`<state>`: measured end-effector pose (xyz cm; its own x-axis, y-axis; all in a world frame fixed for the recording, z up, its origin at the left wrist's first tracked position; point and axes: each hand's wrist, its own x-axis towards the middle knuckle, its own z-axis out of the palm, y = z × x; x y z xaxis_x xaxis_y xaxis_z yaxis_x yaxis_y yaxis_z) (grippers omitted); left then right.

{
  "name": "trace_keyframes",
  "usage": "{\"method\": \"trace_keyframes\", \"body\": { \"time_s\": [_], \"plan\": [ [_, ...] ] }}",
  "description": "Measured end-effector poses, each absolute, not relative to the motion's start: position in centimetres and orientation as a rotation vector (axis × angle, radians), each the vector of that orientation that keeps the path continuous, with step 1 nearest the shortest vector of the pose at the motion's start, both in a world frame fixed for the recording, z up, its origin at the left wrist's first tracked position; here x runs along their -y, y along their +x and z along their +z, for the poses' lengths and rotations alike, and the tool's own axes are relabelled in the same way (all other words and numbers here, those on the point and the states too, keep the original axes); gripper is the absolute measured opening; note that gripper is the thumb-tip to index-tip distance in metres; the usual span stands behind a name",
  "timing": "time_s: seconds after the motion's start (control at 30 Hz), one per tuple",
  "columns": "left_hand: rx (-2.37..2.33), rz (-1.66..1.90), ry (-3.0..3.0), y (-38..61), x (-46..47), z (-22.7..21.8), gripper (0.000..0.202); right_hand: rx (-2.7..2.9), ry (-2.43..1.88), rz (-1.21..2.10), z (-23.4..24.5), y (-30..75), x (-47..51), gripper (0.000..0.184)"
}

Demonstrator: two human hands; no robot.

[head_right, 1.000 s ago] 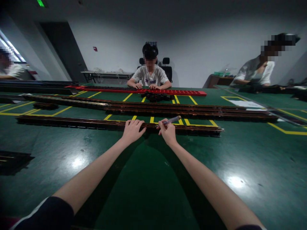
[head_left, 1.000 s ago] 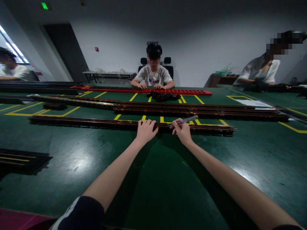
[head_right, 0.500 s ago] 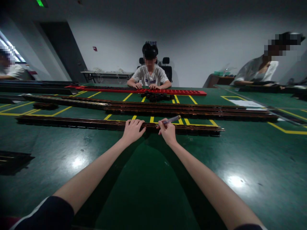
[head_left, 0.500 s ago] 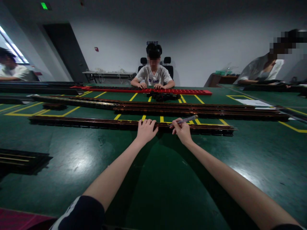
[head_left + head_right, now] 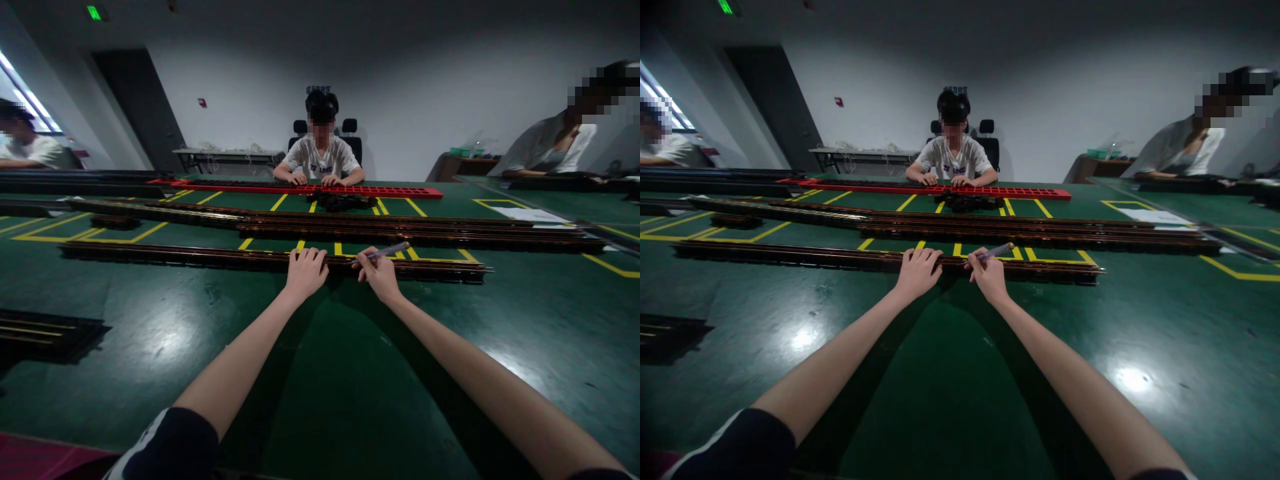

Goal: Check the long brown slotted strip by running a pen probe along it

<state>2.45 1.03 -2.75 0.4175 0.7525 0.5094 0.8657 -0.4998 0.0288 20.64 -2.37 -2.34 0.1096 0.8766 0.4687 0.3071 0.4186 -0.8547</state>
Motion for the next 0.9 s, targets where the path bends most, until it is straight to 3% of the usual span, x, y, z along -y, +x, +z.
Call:
{"method": "trace_keyframes", "body": {
  "time_s": [0.9],
  "plan": [
    [1.43, -0.669, -2.404, 2.46, -0.77, -2.57, 0.043, 1.485, -1.192, 0.536, -2.0, 20.64, 2.6, 0.04]
  ]
}}
